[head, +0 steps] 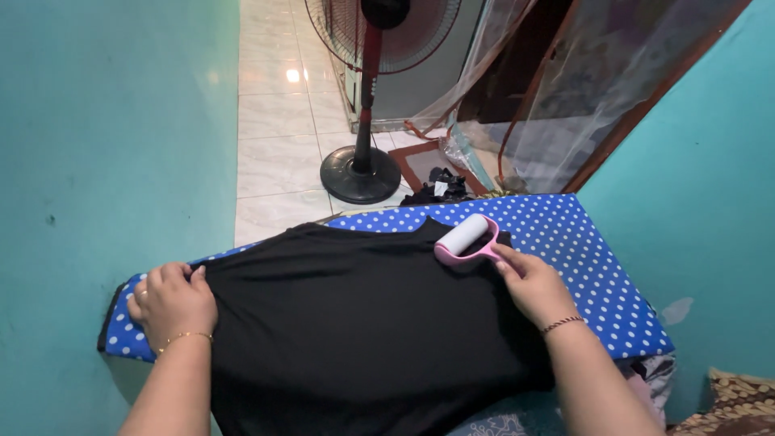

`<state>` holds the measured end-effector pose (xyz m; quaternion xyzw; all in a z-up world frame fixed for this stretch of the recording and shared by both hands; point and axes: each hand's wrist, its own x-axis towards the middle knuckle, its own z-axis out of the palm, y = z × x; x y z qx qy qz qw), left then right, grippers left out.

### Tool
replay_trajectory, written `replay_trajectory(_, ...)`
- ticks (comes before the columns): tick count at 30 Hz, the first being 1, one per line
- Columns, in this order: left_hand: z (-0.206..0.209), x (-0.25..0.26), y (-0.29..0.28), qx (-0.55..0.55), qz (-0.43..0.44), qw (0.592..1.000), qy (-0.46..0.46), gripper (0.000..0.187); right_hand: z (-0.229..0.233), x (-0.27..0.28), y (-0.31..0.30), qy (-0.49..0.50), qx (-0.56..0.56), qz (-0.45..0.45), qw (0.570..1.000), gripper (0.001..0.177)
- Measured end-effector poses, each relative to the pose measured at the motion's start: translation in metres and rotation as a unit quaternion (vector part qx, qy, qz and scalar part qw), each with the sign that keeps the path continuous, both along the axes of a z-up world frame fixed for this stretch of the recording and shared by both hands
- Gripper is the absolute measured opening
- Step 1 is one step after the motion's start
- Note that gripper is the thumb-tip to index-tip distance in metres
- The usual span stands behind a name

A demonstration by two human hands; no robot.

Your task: The person uses a pink lint roller to roll over a light green t-shirt laid on a blue polka-dotted ironing board, then switches to a black t-shirt and continues rolling. The person adjusts the shirts and moves the roller across the fabric surfaces.

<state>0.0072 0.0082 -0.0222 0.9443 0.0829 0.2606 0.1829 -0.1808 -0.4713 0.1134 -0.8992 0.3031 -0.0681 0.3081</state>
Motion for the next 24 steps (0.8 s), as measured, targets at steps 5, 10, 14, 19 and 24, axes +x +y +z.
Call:
replay_trajectory(5,0.002,0.002,0.0,0.001,0.004,1.0,0.01,0.029,-0.018,-0.046,-0.03,-0.077,0.044,0.04,0.995,0.039)
replay_trajectory(10,0.0,0.002,0.001,0.003,-0.002,1.0,0.008,0.029,-0.036,-0.124,-0.067,-0.065,0.122,-0.052,0.989,0.041)
replay_trajectory(14,-0.001,0.0,0.001,0.012,-0.006,1.0,-0.002,0.028,-0.034,-0.132,-0.073,-0.065,0.083,-0.024,0.994,0.041)
replay_trajectory(19,0.003,-0.001,0.0,0.001,-0.003,1.0,0.001,0.028,-0.026,-0.068,-0.041,-0.079,0.047,0.002,0.996,0.039)
replay_trajectory(24,0.004,0.0,0.0,0.003,-0.002,1.0,0.001,0.028,-0.026,-0.033,-0.025,-0.082,0.065,-0.001,0.995,0.039)
